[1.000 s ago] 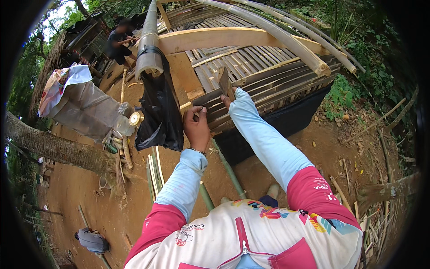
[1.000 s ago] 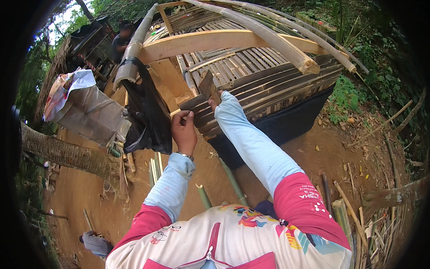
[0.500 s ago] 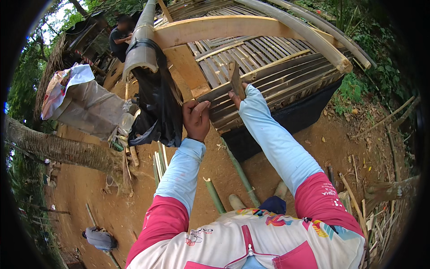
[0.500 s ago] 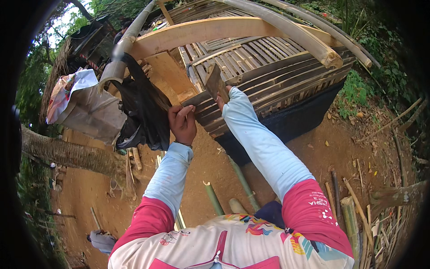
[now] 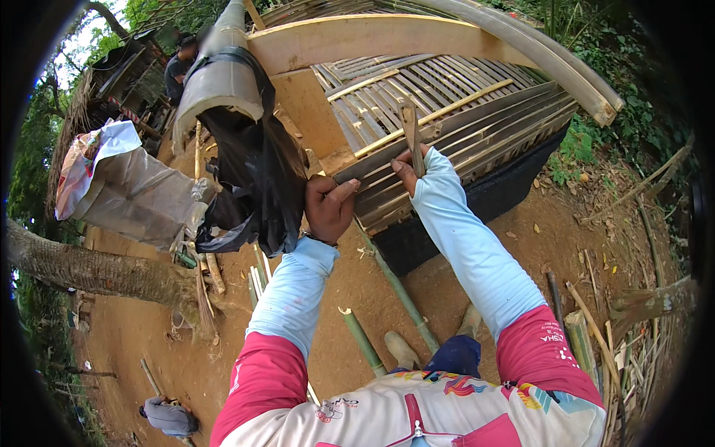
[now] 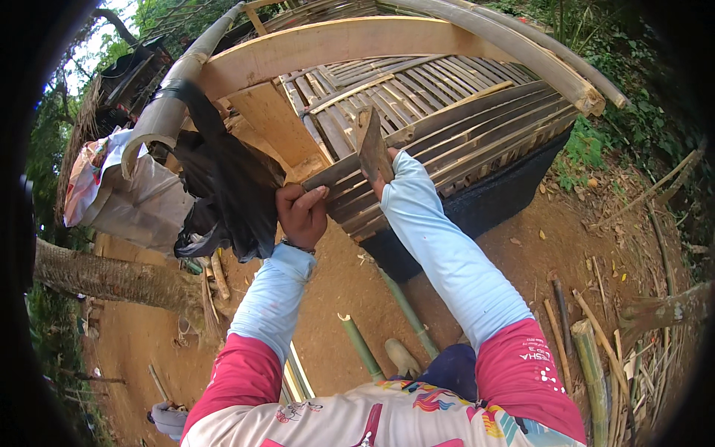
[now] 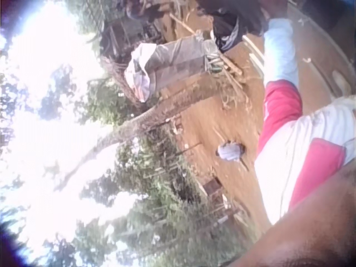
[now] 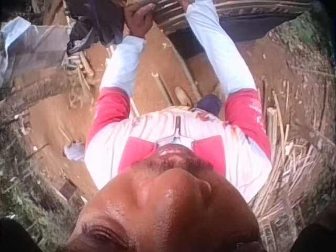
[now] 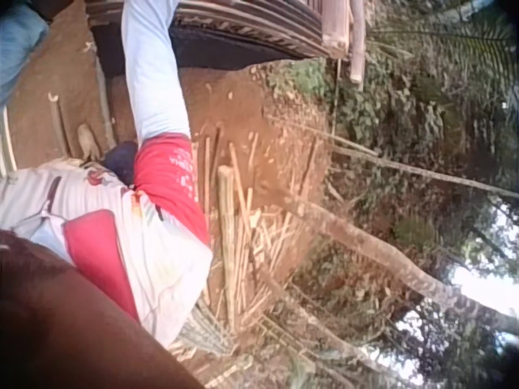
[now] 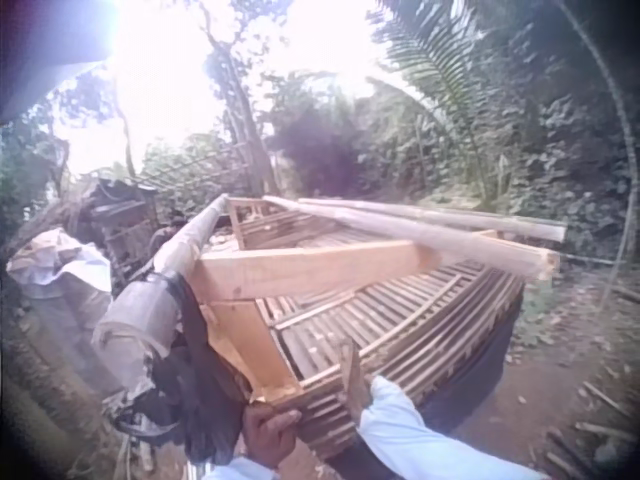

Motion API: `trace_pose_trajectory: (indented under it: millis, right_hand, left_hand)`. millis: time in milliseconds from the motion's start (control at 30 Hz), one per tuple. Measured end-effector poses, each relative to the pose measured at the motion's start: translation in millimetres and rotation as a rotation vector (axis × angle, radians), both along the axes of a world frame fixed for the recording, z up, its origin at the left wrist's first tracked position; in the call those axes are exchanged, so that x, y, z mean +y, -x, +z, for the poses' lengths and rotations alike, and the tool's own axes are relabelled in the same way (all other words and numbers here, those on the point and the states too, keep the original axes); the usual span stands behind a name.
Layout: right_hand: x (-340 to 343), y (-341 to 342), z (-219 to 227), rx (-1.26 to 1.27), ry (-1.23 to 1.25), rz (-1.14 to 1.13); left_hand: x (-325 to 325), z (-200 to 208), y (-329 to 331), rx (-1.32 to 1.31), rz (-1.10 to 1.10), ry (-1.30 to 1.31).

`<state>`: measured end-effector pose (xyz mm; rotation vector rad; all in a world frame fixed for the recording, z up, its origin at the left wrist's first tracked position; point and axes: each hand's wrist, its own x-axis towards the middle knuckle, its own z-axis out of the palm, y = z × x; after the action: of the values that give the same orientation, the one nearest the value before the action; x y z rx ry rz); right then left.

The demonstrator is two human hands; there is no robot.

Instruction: The person assembles a bamboo structure by inserting thin bamboo strips into a frame and securing them with a wooden mallet. They repeatedly position the strips and tap them into place, working on the side of a large curved frame outdoors.

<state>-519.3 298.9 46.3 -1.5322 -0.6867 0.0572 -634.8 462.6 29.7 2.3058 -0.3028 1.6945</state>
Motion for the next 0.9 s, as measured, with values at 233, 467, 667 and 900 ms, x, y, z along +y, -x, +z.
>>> trace_pose_trajectory:
  millis: [233, 467, 667, 900]
  right_hand:
    - [1.8, 5.1, 1.8, -0.003, 0.061, -0.084]
    - [0.9, 8.4, 4.0, 0.031, 0.062, -0.09]
    - [0.5, 6.5, 4.4, -0.001, 0.076, -0.09]
    - [0.7, 6.8, 4.8, 0.009, 0.041, -0.066]
  left_hand:
    - [4.2, 1.7, -5.6, -0.012, -0.035, -0.031]
    - [6.2, 5.8, -4.4, 0.0, -0.048, -0.049]
    - [6.0, 3.6, -4.5, 0.001, -0.076, -0.017]
    - [4.7, 6.7, -1.9, 0.027, -0.045, -0.05]
